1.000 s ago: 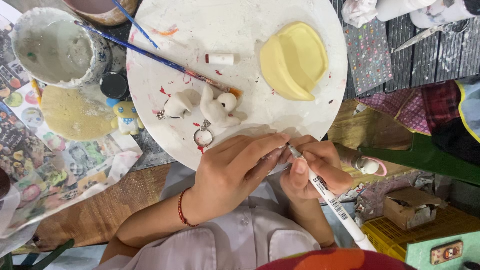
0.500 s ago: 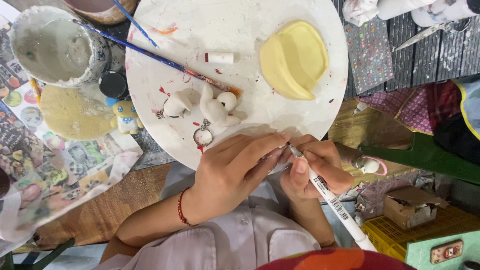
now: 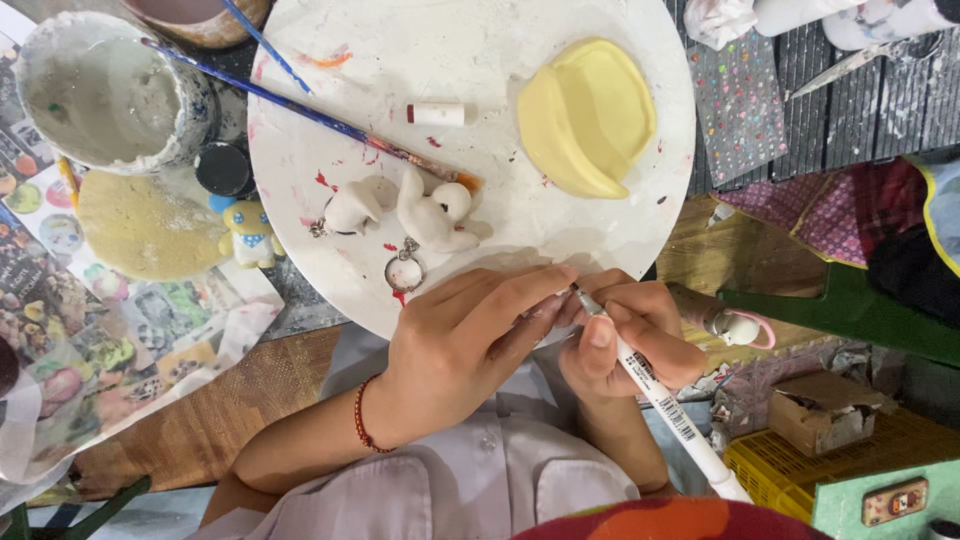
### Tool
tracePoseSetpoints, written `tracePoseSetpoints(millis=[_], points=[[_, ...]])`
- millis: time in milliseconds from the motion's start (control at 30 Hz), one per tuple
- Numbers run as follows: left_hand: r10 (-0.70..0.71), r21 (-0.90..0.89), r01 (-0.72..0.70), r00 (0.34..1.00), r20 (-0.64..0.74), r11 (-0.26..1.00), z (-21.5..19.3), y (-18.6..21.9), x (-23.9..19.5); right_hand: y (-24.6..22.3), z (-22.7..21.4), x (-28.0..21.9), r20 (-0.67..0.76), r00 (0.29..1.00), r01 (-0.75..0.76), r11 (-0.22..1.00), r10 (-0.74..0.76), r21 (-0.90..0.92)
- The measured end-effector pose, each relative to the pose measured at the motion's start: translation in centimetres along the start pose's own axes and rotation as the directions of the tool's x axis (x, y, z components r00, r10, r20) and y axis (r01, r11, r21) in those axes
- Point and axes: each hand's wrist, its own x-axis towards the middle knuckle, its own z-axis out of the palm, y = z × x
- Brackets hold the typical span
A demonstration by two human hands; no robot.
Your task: The person paints small white ceramic figurines using a paintbrush and a fine-tipped marker. They apply orange paint to the figurines, wipe the brush on a yellow sponge, and then use a black marker to add details to the figurines' faces.
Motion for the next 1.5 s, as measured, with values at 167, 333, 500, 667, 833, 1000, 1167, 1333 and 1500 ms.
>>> tracePoseSetpoints(millis=[167, 333, 500, 667, 833, 1000, 1167, 1333, 1500], points=[[-0.004, 0.007, 0.004, 1.0, 0.002, 1.0, -0.1, 0.0, 0.0, 0.0, -0.1, -0.2, 0.001, 1.0, -0.009, 1.0, 0.009, 0.021], [0.005, 0.005, -0.005, 1.0, 0.001, 1.0, 0.0, 0.0, 0.0, 0.1, -0.2, -0.1, 0.011, 1.0, 0.005, 1.0, -0.005, 0.012], [0.001, -0.001, -0.001, 1.0, 0.005, 1.0, 0.0, -0.1, -0.1, 0.2, -0.1, 0.0, 0.011, 1.0, 0.023, 1.0, -0.023, 0.019], [0.004, -0.007, -0.004, 1.0, 0.007, 1.0, -0.1, -0.1, -0.1, 0.0, -0.3, -0.1, 0.031, 1.0, 0.002, 1.0, -0.002, -0.013], [-0.007, 0.001, 0.007, 1.0, -0.005, 1.0, 0.1, 0.0, -0.1, 0.2, -0.1, -0.4, -0.012, 1.0, 0.004, 1.0, -0.004, 0.009], [-0.06, -0.041, 0.061, 0.998, 0.031, 0.997, -0.2, -0.1, -0.1, 0.4, 0.4, -0.4, -0.089, 0.996, 0.029, 0.999, -0.027, 0.014], [-0.092, -0.129, 0.095, 0.995, 0.024, 0.987, -0.8, -0.2, 0.0, -0.9, 0.8, 0.2, -0.181, 0.978, -0.076, 0.984, 0.105, 0.164], [-0.134, -0.221, 0.13, 0.991, -0.006, 0.967, -1.6, -0.1, -0.1, -2.5, 1.3, 1.7, -0.109, 0.972, -0.181, 0.956, 0.21, 0.233], [-0.15, -0.251, 0.135, 0.988, -0.043, 0.959, -2.8, -0.2, -0.1, -4.1, 1.5, 2.9, 0.019, 0.962, -0.266, 0.923, 0.272, 0.277]])
